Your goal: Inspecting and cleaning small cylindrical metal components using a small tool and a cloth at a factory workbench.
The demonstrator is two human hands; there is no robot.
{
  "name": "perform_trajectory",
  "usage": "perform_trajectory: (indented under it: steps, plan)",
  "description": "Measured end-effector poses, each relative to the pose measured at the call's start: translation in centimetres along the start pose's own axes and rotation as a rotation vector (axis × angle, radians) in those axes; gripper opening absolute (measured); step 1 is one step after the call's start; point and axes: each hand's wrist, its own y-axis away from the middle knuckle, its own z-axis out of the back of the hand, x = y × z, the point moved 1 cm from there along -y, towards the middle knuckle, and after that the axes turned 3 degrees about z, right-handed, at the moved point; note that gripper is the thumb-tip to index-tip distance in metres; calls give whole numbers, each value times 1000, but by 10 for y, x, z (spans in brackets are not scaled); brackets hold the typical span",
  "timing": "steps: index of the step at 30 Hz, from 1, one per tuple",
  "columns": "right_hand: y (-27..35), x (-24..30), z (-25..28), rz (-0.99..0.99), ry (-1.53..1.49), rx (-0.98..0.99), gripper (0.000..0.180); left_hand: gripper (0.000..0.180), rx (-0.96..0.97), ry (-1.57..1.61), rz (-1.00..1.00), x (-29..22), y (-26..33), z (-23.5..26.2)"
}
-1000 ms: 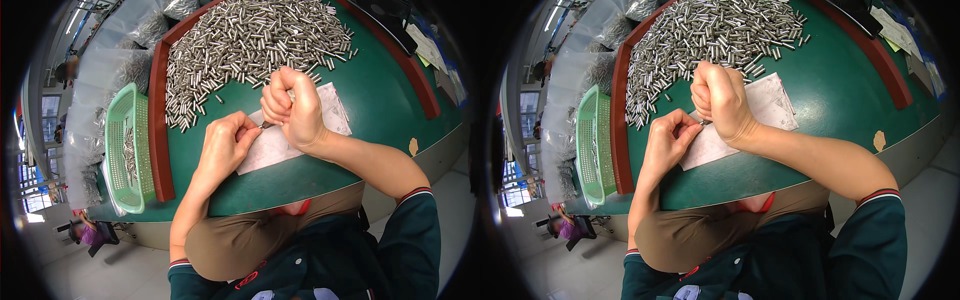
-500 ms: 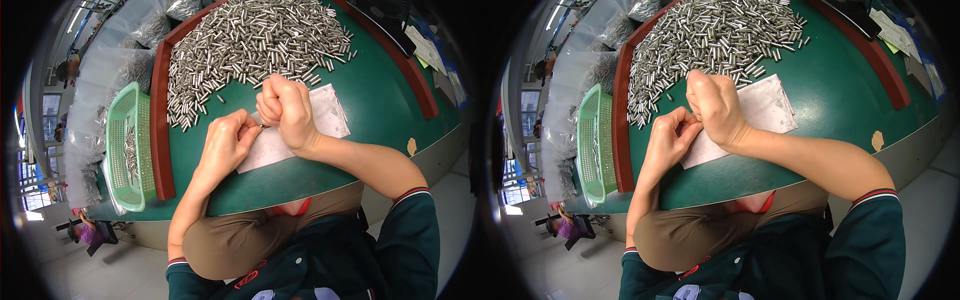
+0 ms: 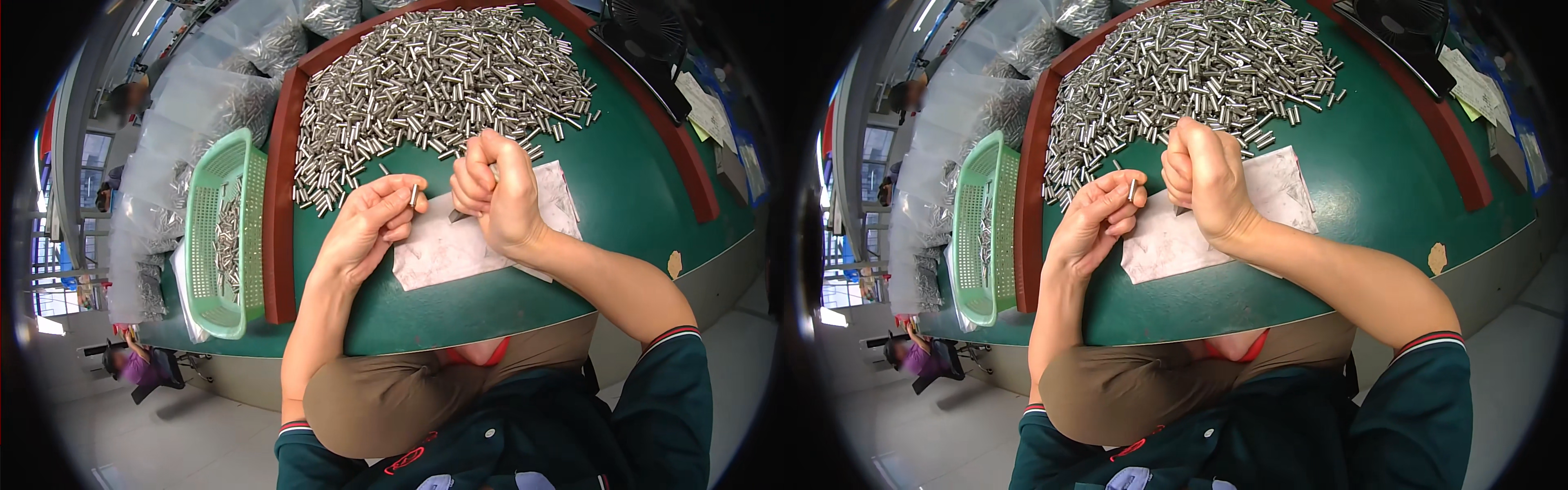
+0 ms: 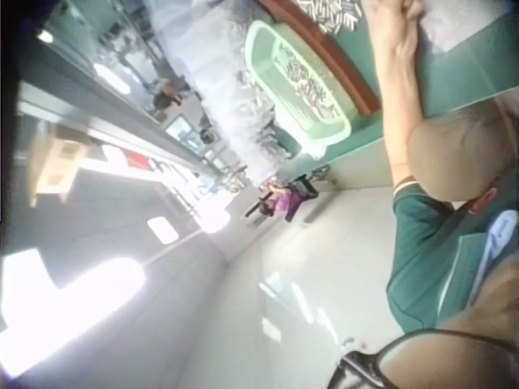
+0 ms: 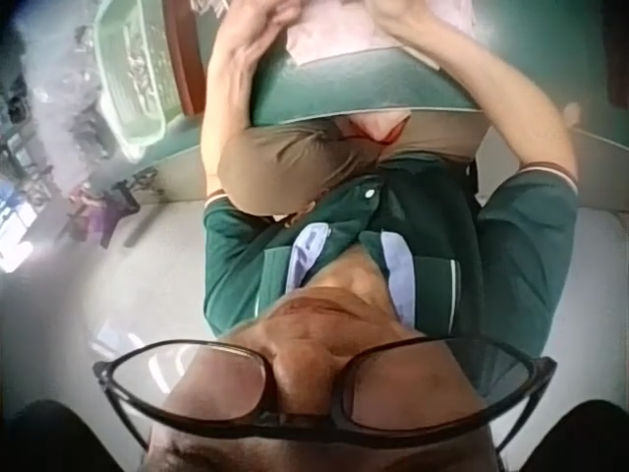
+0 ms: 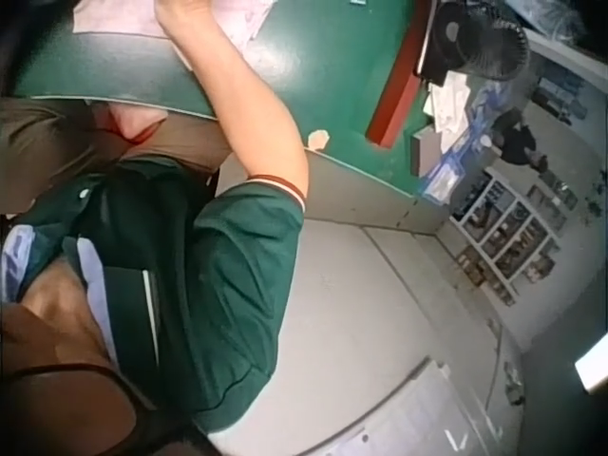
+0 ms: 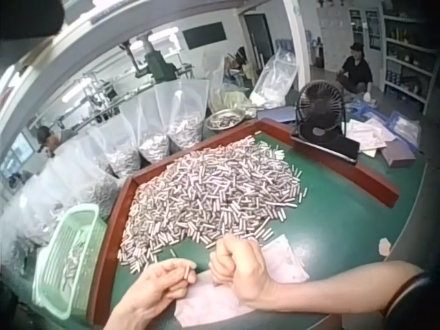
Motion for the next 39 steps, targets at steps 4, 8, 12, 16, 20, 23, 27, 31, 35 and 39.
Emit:
perform_trajectory:
  steps: [4, 8, 12, 16, 20, 23, 27, 31, 35, 39]
  plan:
    - [0, 1, 1, 8, -9, -7, 38, 19, -12, 5, 5, -1, 1, -2]
    - [-1, 1, 0, -17, 30, 12, 37, 19, -137, 115, -75, -8, 4, 8]
    - [-1, 2, 0, -20, 41, 18, 37, 22, -339, -192, -311, -17, 3, 26]
    - [0, 3, 1, -24, 58, 16, 38, 19, -497, -611, -421, -12, -3, 19]
    - [-1, 3, 1, -30, 49, 18, 38, 25, -233, -115, -219, -19, 4, 10]
    - [-1, 3, 1, -48, 44, -2, 37, 42, -151, -261, -190, -16, 4, 5]
    - [-2, 3, 1, -45, 17, 2, 35, 39, -109, -387, -219, -11, 4, 2]
    - [-2, 4, 3, -31, -7, -1, 33, 38, -79, -366, -212, -14, 4, -1]
    - [-2, 3, 1, -45, -12, -6, 32, 41, -46, -365, -216, -16, 6, 0]
    - [-2, 3, 2, -40, -11, -1, 32, 44, -24, -369, -224, -13, 6, 2]
